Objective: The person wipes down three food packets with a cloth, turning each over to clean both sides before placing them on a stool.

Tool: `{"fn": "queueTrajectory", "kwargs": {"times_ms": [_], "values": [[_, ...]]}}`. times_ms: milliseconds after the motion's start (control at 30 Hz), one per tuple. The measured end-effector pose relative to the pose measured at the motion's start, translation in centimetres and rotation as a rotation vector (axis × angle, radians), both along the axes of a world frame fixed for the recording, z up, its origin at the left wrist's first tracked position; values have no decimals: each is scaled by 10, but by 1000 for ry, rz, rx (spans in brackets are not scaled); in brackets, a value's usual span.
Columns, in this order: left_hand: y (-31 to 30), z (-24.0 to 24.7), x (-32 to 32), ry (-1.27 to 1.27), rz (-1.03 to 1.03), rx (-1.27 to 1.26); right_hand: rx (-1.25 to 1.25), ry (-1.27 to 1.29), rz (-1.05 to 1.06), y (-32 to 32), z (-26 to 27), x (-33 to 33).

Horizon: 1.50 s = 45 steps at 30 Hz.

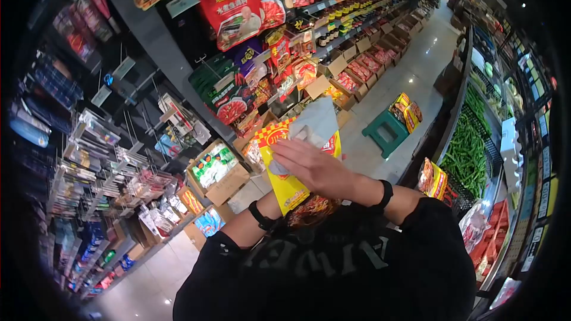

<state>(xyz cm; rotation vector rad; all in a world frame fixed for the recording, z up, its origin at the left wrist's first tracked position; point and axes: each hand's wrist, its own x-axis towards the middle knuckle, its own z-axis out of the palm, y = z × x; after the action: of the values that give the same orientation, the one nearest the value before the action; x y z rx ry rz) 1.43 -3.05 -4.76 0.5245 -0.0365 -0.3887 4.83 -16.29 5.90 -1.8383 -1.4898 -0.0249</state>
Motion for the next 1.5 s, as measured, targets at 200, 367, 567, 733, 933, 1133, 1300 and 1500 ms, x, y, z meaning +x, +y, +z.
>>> {"fn": "queueTrajectory", "kwargs": {"times_ms": [200, 367, 567, 733, 933, 1133, 1300, 1500], "values": [[-27, 1, 21, -32, -45, -76, -72, -78, -328, -60, -5, 44], [-51, 4, 28, -7, -66, -21, 255, 294, 52, -50, 28, 15], [-82, -3, 45, 41, -81, 5, 30, -347, -493, -124, 24, 71], [-96, -13, 54, 81, -61, 8, 34, 43, -539, -155, -29, 84], [-82, -10, 64, 86, -73, 13, 194, -18, -162, -105, -16, 61], [-40, -8, 79, 43, -107, -25, 113, -143, -397, -93, -24, 113], [6, -9, 86, 21, -120, -74, 145, -8, -147, -20, -35, 85], [70, -17, 87, 19, -123, -120, 14, -77, -93, 35, -41, 92]]}}
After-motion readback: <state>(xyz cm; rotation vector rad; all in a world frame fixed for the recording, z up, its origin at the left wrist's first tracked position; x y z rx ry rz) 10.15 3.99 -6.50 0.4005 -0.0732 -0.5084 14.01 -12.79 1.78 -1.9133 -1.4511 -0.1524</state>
